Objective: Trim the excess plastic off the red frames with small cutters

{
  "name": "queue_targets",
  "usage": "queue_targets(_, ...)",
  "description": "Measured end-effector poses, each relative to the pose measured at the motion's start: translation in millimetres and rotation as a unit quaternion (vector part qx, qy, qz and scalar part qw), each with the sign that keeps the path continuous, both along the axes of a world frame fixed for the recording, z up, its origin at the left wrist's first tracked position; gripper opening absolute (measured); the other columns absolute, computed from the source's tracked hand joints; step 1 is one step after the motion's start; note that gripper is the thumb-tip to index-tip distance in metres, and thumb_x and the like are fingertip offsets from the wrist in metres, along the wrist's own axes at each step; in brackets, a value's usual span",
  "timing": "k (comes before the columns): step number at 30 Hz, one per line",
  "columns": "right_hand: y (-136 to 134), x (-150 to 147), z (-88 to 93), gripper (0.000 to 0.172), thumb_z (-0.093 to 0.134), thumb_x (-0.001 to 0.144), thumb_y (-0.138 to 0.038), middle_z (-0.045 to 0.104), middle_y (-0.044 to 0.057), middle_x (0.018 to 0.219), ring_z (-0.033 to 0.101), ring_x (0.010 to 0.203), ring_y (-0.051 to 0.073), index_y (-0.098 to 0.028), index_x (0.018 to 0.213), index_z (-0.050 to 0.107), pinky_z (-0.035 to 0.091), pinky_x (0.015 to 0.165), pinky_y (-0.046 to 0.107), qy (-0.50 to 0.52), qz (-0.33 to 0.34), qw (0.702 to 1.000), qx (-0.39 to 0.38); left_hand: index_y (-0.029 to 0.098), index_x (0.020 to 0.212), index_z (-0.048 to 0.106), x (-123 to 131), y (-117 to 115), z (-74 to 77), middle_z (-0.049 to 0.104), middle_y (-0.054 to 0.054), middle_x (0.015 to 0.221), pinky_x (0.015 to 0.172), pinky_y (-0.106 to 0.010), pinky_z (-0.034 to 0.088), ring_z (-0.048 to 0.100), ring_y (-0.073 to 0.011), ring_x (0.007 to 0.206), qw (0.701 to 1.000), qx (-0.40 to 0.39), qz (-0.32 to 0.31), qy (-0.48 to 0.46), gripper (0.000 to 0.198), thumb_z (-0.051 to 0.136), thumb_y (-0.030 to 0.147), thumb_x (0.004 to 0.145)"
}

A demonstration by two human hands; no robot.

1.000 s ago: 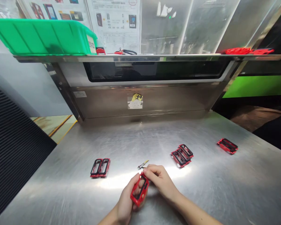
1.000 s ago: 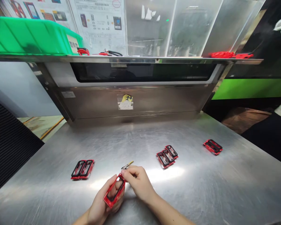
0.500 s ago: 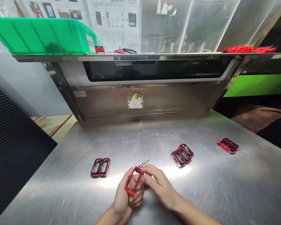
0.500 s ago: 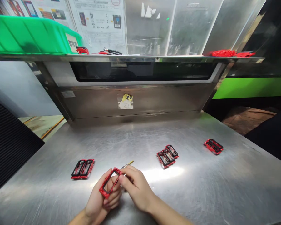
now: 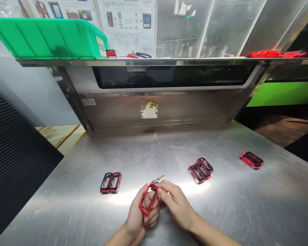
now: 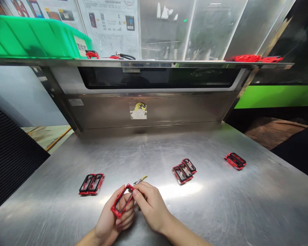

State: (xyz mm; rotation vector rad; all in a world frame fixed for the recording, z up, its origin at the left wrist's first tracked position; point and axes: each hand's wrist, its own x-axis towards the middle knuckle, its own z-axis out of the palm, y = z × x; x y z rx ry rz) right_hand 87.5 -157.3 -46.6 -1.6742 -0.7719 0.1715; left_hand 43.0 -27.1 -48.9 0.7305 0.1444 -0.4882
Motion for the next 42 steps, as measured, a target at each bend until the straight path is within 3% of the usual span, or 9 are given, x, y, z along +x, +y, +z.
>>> queue_targets(20,-2,0,1.7,0.043,0.036,0.099,-0.044,0.059,0.006,0.08,0.054,0.075,0.019,-0.016,0.088,0.065,0.041,0.068,0.027,-0.01,0.004,1.0,0.0,0.017,0.052,0.04,1,1,-0.6,0.021,0.009,0.03,0.033,-0.018,0.005,0.01,-0.003,0.028,1.0,0.013,-0.003,-0.002,0.053,0.058,0.065,0.069)
queue_targets(23,-3,2,3.2,0.041,0.034,0.1,-0.039,0.061,0.006,0.08,0.055,0.074,0.019,-0.016,0.083,0.064,0.042,0.069,0.027,-0.026,0.007,0.999,-0.022,0.018,0.052,0.04,1,1,-0.6,0.02,0.009,0.03,0.035,-0.019,0.005,0.011,-0.003,0.029,0.999,0.044,0.001,0.015,0.054,0.06,0.066,0.065)
queue_targets(26,-6,6,3.1,0.039,0.032,0.1,-0.031,0.062,0.005,0.079,0.057,0.075,0.019,-0.016,0.082,0.064,0.042,0.07,0.027,-0.077,-0.009,0.994,-0.075,0.019,0.052,0.039,4,5,-0.1,0.025,0.009,0.033,0.037,-0.019,0.009,0.015,-0.0043,0.031,0.985,0.162,0.044,0.039,0.058,0.059,0.073,0.059)
queue_targets(28,-10,13,2.3,0.033,0.034,0.097,-0.026,0.064,0.007,0.085,0.059,0.08,0.021,-0.016,0.091,0.065,0.042,0.073,0.029,-0.155,-0.067,0.974,-0.15,0.019,0.056,0.044,7,11,3.0,0.035,0.006,0.041,0.039,-0.02,0.014,0.025,-0.0072,0.035,0.95,0.297,0.095,0.021,0.058,0.054,0.076,0.061)
queue_targets(30,-16,21,2.8,0.025,0.041,0.094,-0.024,0.065,0.008,0.094,0.059,0.085,0.023,-0.017,0.1,0.065,0.041,0.075,0.033,-0.231,-0.152,0.918,-0.285,0.02,0.059,0.046,10,18,8.8,0.043,0.002,0.048,0.044,-0.021,0.02,0.035,-0.0114,0.042,0.883,0.446,0.133,-0.05,0.052,0.051,0.07,0.068)
queue_targets(32,-24,29,5.8,0.019,0.05,0.091,-0.023,0.064,0.01,0.097,0.058,0.088,0.026,-0.018,0.102,0.065,0.04,0.076,0.035,-0.252,-0.224,0.837,-0.431,0.02,0.054,0.042,13,26,16.1,0.043,0.001,0.048,0.05,-0.023,0.021,0.039,-0.0142,0.047,0.775,0.598,0.168,-0.12,0.043,0.055,0.056,0.074)
queue_targets(34,-33,36,10.8,0.014,0.054,0.089,-0.019,0.063,0.013,0.096,0.057,0.089,0.029,-0.016,0.097,0.065,0.039,0.075,0.037,-0.238,-0.269,0.79,-0.497,0.021,0.051,0.038,14,32,22.5,0.041,0.001,0.046,0.054,-0.025,0.016,0.037,-0.0155,0.048,0.661,0.717,0.183,-0.12,0.04,0.059,0.046,0.074)
queue_targets(37,-45,43,17.4,0.013,0.054,0.085,-0.007,0.062,0.016,0.093,0.056,0.088,0.032,-0.013,0.092,0.064,0.038,0.071,0.037,-0.213,-0.309,0.76,-0.53,0.021,0.051,0.036,14,38,27.1,0.043,-0.002,0.051,0.056,-0.027,0.013,0.041,-0.0193,0.051,0.55,0.818,0.151,-0.075,0.041,0.06,0.045,0.074)
queue_targets(42,-52,46,19.5,0.026,0.049,0.081,0.005,0.061,0.012,0.087,0.059,0.08,0.027,-0.013,0.096,0.06,0.033,0.061,0.029,-0.165,-0.314,0.748,-0.561,0.018,0.074,0.052,16,40,23.0,0.056,-0.009,0.077,0.056,-0.028,0.026,0.056,-0.0265,0.068,0.456,0.881,0.105,-0.068,0.029,0.049,0.045,0.083)
